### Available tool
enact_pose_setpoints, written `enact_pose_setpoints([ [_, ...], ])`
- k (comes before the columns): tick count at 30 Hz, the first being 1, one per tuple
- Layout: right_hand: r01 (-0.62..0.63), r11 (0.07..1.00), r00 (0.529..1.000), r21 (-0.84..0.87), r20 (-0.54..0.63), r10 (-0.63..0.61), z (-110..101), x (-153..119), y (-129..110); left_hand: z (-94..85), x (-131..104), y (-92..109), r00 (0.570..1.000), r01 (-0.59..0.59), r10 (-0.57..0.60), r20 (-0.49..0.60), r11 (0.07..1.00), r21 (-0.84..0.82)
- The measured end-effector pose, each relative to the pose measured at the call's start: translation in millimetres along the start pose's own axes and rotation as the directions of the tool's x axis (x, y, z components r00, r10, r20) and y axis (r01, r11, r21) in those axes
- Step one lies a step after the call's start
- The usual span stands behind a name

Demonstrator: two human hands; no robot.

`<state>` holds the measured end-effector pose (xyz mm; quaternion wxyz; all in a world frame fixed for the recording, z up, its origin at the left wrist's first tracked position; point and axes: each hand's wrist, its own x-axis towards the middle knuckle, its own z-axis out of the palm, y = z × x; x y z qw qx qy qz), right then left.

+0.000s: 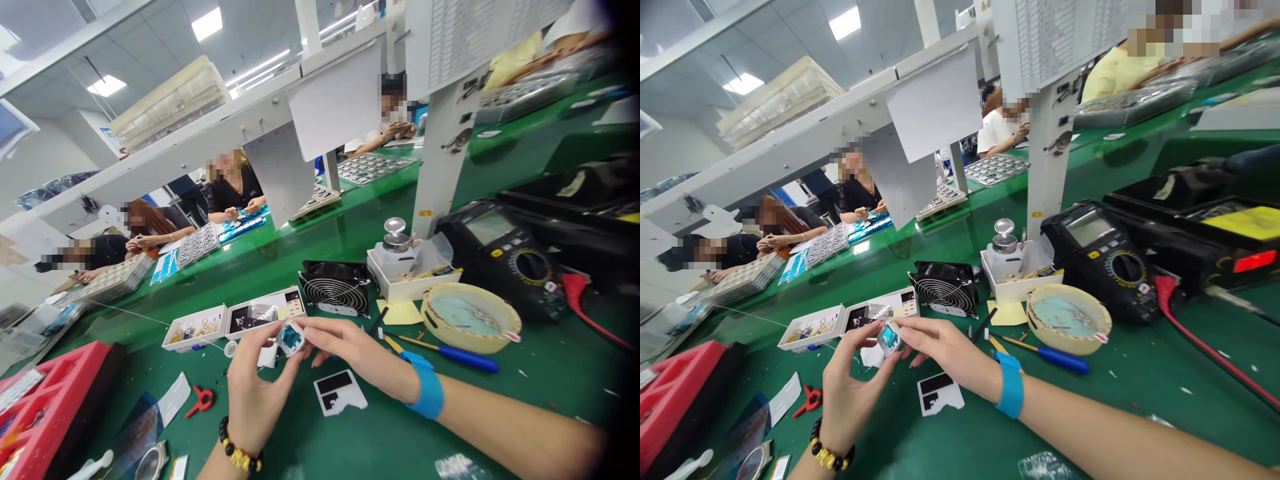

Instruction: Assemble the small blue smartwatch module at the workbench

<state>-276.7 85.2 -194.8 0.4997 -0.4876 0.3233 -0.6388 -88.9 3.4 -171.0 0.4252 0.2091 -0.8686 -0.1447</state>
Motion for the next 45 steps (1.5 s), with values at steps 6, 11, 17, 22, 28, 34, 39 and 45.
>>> enact_pose_setpoints([
  [6, 0.015, 0.997, 1.0, -0.07, 0.007, -0.014, -0.3, -0.9, 0.5, 2.9, -1.0, -3.6, 0.996, 0.068, -0.064, 0.058, 0.995, -0.071],
  [11, 0.038, 0.992, 0.999, -0.122, 0.009, -0.038, 1.7, -3.6, 2.1, 4.1, -1.5, -5.1, 0.996, 0.06, -0.054, 0.067, 0.994, -0.095],
  [17, 0.027, 0.991, 1.0, -0.131, 0.006, -0.026, 2.6, -3.0, 0.6, 4.1, -0.3, -4.2, 0.995, 0.065, -0.056, 0.085, 0.992, -0.106],
  [22, 0.017, 0.992, 1.0, -0.129, 0.004, -0.017, 2.0, -2.6, 1.1, 3.7, 1.9, -3.2, 0.997, 0.031, -0.024, 0.076, 0.996, -0.084],
  [28, 0.021, 0.993, 1.0, -0.118, 0.016, -0.019, 3.8, -2.7, -0.6, 2.3, 1.2, -2.9, 0.997, 0.012, -0.008, 0.076, 0.999, -0.046],
  [34, 0.011, 0.995, 0.999, -0.1, 0.038, -0.007, 4.4, -2.6, -0.5, 0.2, 1.2, 1.9, 0.998, -0.027, 0.025, 0.057, 0.999, 0.034],
  [39, 0.021, 0.997, 0.998, -0.075, 0.057, -0.017, 2.9, -1.9, 1.8, -0.1, 1.9, 3.3, 0.998, -0.036, 0.035, 0.046, 0.999, 0.031],
  [45, 0.021, 0.996, 0.998, -0.082, 0.063, -0.016, 3.1, -0.9, 0.3, -0.4, 1.7, 3.0, 0.997, -0.056, 0.054, 0.046, 0.998, 0.04],
])
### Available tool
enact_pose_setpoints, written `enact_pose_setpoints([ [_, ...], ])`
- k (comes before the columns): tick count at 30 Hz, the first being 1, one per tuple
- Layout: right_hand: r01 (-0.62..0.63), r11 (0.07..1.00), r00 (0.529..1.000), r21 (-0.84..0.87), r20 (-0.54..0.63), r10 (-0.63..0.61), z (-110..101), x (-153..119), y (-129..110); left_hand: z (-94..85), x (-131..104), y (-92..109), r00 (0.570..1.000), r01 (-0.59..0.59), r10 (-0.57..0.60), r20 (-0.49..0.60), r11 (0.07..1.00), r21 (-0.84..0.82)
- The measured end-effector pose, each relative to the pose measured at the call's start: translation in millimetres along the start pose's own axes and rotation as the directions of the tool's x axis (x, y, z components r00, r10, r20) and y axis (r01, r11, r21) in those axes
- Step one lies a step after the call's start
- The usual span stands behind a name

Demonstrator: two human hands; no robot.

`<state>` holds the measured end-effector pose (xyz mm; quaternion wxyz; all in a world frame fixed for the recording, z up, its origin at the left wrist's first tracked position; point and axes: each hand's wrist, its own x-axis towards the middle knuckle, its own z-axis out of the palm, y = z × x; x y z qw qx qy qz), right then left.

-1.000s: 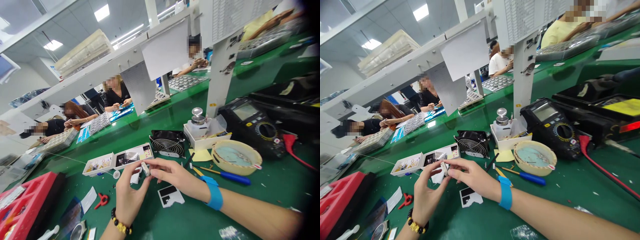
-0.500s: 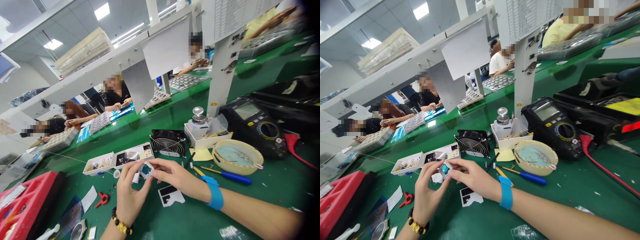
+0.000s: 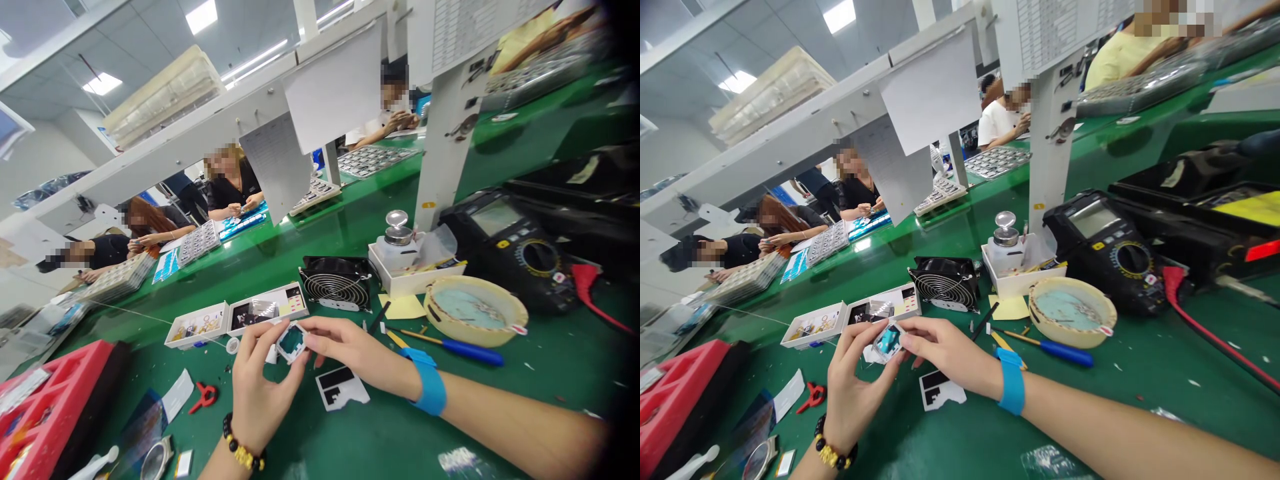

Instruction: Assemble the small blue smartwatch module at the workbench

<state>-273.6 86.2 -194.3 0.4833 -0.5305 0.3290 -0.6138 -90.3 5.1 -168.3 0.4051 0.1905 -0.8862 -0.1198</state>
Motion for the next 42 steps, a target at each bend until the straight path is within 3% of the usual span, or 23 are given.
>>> enact_pose_setpoints([
  [17, -0.057, 0.997, 0.998, -0.047, -0.03, 0.056, 0, -1, 4, 0.0, -1, -2, 1.0, 0.013, -0.012, 0.009, 0.998, -0.069],
  [42, -0.026, 0.995, 0.995, -0.095, -0.097, 0.016, 5, -3, -5, 1.7, 0, -3, 0.999, 0.053, -0.052, 0.016, 0.997, -0.059],
])
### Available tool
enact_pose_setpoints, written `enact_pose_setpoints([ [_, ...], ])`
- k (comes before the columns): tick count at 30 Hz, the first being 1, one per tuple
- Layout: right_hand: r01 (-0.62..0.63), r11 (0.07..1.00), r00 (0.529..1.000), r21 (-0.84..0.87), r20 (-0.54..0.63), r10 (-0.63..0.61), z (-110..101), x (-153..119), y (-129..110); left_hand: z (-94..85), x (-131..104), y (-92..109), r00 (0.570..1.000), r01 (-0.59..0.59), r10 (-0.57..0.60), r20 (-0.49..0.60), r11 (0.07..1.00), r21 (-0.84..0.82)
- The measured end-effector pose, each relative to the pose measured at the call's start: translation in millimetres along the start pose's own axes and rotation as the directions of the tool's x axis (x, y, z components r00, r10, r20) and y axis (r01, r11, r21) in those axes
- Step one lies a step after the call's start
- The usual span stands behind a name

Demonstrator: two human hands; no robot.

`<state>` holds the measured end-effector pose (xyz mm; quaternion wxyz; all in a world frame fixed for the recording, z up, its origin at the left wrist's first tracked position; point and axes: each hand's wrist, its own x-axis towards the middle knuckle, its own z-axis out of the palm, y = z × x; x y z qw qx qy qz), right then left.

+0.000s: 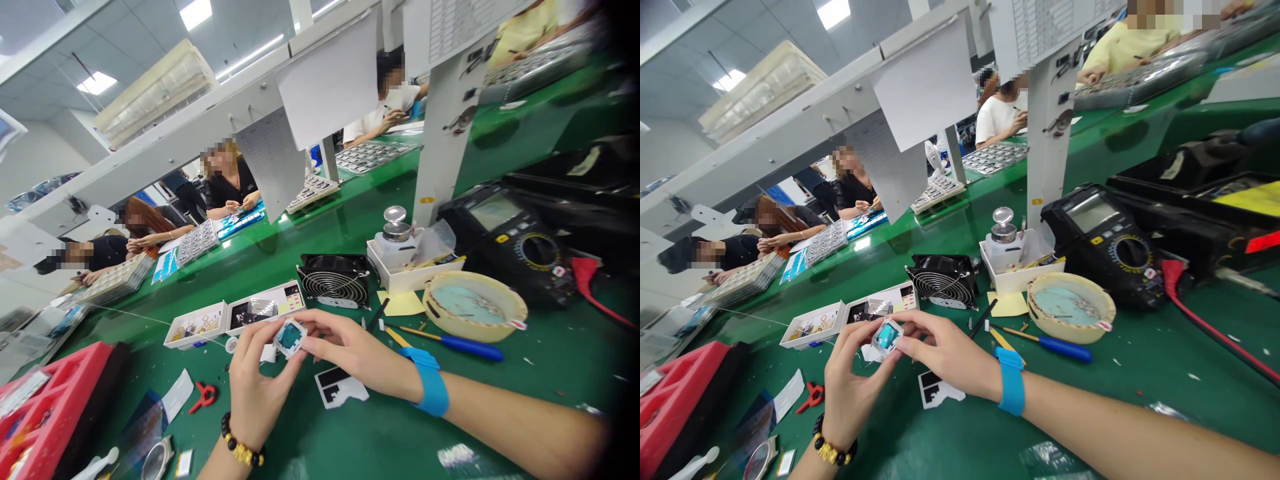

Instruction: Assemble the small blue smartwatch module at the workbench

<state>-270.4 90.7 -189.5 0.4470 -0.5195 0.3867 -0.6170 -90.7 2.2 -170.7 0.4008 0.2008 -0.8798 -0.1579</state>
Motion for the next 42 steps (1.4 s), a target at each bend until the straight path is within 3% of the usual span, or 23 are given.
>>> enact_pose_setpoints([
  [10, 0.031, 0.997, 0.999, -0.065, -0.028, -0.033, -1, -2, 4, 0.9, 0, 0, 1.0, -0.002, 0.002, -0.004, 1.0, 0.006],
  [16, 0.026, 0.998, 0.995, -0.059, -0.093, -0.031, -4, 0, 16, 2.1, -1, -4, 0.982, 0.168, -0.152, 0.11, 0.975, -0.149],
  [22, 0.033, 0.996, 0.992, -0.085, -0.115, -0.043, -5, 0, 13, 5.1, -4, -6, 0.96, 0.271, -0.246, 0.138, 0.939, -0.212],
  [27, 0.046, 0.994, 0.988, -0.096, -0.145, -0.06, -4, 2, 6, 3.9, -3, -3, 0.894, 0.446, -0.376, 0.245, 0.808, -0.386],
  [34, 0.102, 0.992, 0.983, -0.076, -0.147, -0.113, -8, 4, 6, 1.9, 2, 1, 0.818, 0.573, -0.419, 0.393, 0.545, -0.612],
  [42, 0.09, 0.991, 0.982, -0.1, -0.155, -0.104, -6, 0, 5, 7.8, 5, 0, 0.744, 0.661, -0.502, 0.441, 0.451, -0.6],
])
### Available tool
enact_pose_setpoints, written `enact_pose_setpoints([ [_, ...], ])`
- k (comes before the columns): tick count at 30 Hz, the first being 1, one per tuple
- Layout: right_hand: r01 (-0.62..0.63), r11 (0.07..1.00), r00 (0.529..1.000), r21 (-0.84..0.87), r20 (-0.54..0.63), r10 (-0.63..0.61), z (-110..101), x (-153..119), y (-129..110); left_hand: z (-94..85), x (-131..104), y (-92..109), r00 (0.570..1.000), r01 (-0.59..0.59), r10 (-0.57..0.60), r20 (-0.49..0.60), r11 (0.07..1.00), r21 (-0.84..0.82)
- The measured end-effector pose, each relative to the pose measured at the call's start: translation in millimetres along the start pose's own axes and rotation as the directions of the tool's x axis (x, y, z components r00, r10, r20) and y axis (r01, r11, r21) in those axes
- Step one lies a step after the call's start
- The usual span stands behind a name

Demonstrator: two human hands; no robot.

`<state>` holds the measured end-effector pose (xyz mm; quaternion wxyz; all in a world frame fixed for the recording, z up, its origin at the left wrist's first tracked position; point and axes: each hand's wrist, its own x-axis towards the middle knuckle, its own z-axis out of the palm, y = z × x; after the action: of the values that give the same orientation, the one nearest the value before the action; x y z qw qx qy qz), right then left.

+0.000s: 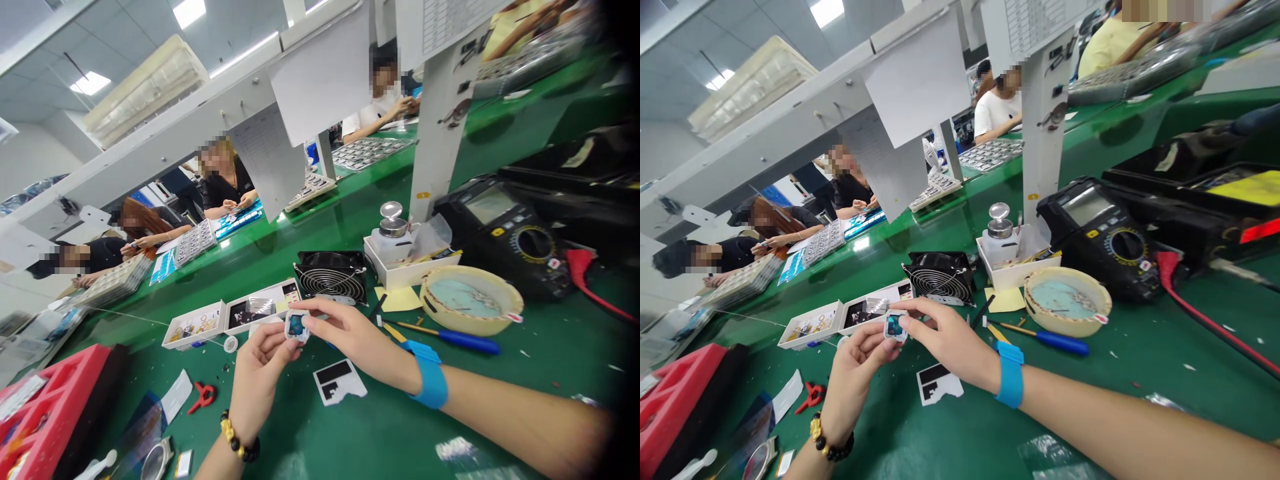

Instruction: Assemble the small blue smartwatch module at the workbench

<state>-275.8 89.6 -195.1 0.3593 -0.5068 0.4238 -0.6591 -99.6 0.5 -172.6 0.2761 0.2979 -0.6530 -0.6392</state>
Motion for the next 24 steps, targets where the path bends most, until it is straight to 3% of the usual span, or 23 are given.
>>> enact_pose_setpoints([
  [24, -0.043, 0.997, 0.999, 0.059, 0.026, 0.042, 2.6, -0.9, -3.7, 5.5, -6.0, -10.2, 0.993, -0.118, 0.121, -0.005, 0.978, 0.174],
])
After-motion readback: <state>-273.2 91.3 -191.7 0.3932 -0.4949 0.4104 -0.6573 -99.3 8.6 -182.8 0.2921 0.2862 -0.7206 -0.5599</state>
